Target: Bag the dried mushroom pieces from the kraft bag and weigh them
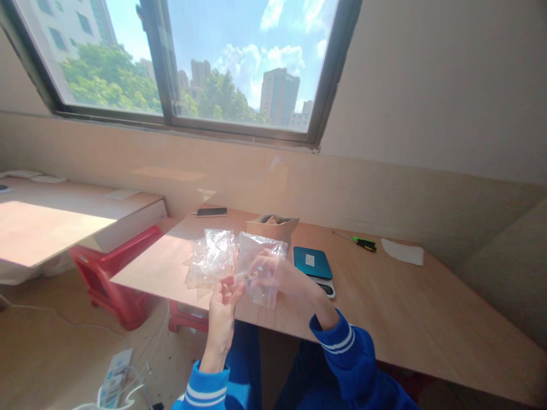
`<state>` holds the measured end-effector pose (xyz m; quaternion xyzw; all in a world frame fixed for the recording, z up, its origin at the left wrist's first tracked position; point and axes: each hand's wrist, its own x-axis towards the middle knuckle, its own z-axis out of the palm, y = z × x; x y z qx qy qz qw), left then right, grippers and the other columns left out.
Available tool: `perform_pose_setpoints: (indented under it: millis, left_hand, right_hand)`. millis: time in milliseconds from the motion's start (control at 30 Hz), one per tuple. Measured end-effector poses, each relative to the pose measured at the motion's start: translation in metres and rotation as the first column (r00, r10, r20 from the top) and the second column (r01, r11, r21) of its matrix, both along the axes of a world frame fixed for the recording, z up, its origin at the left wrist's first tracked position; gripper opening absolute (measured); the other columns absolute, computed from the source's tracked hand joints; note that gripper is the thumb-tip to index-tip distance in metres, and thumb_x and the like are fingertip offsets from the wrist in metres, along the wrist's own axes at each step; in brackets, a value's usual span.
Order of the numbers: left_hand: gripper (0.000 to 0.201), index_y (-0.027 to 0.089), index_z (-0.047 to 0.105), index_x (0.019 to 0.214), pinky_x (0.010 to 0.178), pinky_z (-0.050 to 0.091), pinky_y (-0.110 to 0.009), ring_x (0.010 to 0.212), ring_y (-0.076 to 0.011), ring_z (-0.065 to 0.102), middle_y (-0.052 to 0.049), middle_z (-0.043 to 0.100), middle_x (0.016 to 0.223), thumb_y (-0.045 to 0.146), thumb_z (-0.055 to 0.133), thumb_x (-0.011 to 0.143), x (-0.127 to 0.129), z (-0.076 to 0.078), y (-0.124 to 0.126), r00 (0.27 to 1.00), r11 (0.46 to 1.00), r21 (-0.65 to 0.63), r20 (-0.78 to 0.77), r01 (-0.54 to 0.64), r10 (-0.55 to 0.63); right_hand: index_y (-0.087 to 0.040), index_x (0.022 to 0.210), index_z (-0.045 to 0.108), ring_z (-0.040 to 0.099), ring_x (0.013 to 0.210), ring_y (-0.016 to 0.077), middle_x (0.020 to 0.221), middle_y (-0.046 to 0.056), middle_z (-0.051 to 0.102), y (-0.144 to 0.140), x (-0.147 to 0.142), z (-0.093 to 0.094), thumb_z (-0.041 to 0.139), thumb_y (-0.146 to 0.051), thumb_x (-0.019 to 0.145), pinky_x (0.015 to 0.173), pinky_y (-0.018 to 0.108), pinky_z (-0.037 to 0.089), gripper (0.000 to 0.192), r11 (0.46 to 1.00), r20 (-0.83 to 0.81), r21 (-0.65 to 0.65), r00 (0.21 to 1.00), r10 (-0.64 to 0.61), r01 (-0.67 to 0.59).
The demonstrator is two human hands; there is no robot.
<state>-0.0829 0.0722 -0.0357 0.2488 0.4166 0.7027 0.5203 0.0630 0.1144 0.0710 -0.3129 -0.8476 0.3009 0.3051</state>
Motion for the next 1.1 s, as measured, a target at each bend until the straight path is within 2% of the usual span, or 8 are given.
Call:
perform_pose_setpoints:
  millis: [167, 367, 533, 667, 800, 933, 1000, 1100]
  left_hand:
    - [0.045, 0.02, 0.063, 0.099, 0.087, 0.05, -0.022, 0.093, -0.0118, 0.065, 0.002, 0.066, 0.097, 0.024, 0.085, 0.06, -0.007, 0.011, -0.001, 0.987, 0.996, 0.054, 0.148, -0.064, 0.056]
    - [0.03, 0.019, 0.065, 0.095, 0.08, 0.051, -0.017, 0.086, -0.008, 0.066, 0.001, 0.068, 0.096, 0.01, 0.076, 0.068, -0.027, 0.013, 0.003, 0.942, 0.978, 0.025, 0.275, -0.208, 0.193]
    - [0.025, 0.017, 0.065, 0.094, 0.081, 0.052, -0.019, 0.085, -0.0094, 0.068, 0.0, 0.069, 0.095, 0.007, 0.072, 0.071, -0.038, 0.008, 0.006, 0.934, 0.964, 0.026, 0.259, -0.263, 0.247]
    - [0.027, 0.019, 0.064, 0.098, 0.084, 0.05, -0.021, 0.09, -0.0112, 0.068, -0.002, 0.069, 0.102, 0.013, 0.072, 0.073, -0.049, 0.0, 0.006, 0.952, 0.966, 0.043, 0.184, -0.256, 0.244]
    - [0.032, 0.022, 0.062, 0.102, 0.092, 0.047, -0.025, 0.099, -0.0138, 0.067, -0.003, 0.068, 0.11, 0.017, 0.072, 0.073, -0.062, -0.009, 0.006, 0.956, 0.958, 0.074, 0.12, -0.276, 0.267]
    - [0.035, 0.021, 0.059, 0.105, 0.094, 0.048, -0.031, 0.099, -0.0155, 0.067, -0.006, 0.067, 0.114, 0.022, 0.071, 0.072, -0.074, -0.009, 0.021, 0.957, 0.955, 0.068, -0.015, -0.29, 0.291]
    - [0.037, 0.02, 0.055, 0.109, 0.092, 0.05, -0.036, 0.098, -0.0181, 0.068, -0.009, 0.065, 0.117, 0.028, 0.067, 0.076, -0.082, -0.005, 0.037, 0.938, 0.959, 0.084, -0.201, -0.271, 0.283]
    - [0.04, 0.017, 0.051, 0.114, 0.093, 0.049, -0.05, 0.104, -0.0278, 0.066, -0.017, 0.062, 0.12, 0.031, 0.059, 0.078, -0.094, 0.006, 0.066, 0.763, 0.955, 0.044, -0.591, -0.292, 0.261]
  right_hand:
    - [-0.022, 0.079, 0.063, 0.063, 0.073, 0.0164, 0.081, 0.001, 0.067, 0.011, 0.021, 0.01, 0.069, -0.038, 0.08, 0.069, 0.031, 0.054, 0.017, 0.993, -0.107, -0.076, 0.989, -0.1, 0.092]
    - [-0.023, 0.1, 0.06, 0.063, 0.081, 0.0157, 0.09, 0.001, 0.067, 0.065, 0.042, 0.034, 0.07, -0.036, 0.077, 0.073, 0.03, 0.052, 0.028, 0.916, -0.415, 0.047, 0.842, -0.344, 0.398]
    - [-0.021, 0.086, 0.066, 0.061, 0.078, 0.017, 0.087, 0.003, 0.067, 0.104, 0.039, 0.028, 0.06, -0.034, 0.087, 0.073, 0.032, 0.05, 0.014, 0.875, -0.124, 0.256, 0.912, -0.392, 0.411]
    - [-0.019, 0.082, 0.07, 0.056, 0.101, 0.0229, 0.103, 0.01, 0.066, 0.11, 0.039, 0.015, 0.043, -0.033, 0.097, 0.091, 0.039, 0.043, 0.034, 0.775, 0.048, 0.523, 0.896, -0.441, 0.354]
    - [-0.019, 0.083, 0.072, 0.052, 0.109, 0.0251, 0.119, 0.01, 0.062, 0.109, 0.043, 0.008, 0.031, -0.032, 0.101, 0.094, 0.043, 0.037, 0.046, 0.714, 0.127, 0.595, 0.834, -0.537, 0.369]
    - [-0.02, 0.083, 0.071, 0.052, 0.106, 0.0254, 0.11, 0.011, 0.065, 0.111, 0.044, 0.011, 0.032, -0.029, 0.1, 0.092, 0.043, 0.037, 0.043, 0.735, 0.174, 0.556, 0.811, -0.559, 0.388]
    - [-0.02, 0.076, 0.069, 0.053, 0.101, 0.0255, 0.103, 0.011, 0.066, 0.113, 0.042, 0.014, 0.039, -0.03, 0.098, 0.091, 0.043, 0.037, 0.039, 0.742, 0.176, 0.535, 0.805, -0.566, 0.404]
    - [-0.02, 0.064, 0.063, 0.054, 0.095, 0.0241, 0.096, 0.009, 0.065, 0.113, 0.039, 0.018, 0.05, -0.032, 0.093, 0.091, 0.041, 0.039, 0.034, 0.75, 0.11, 0.489, 0.822, -0.559, 0.445]
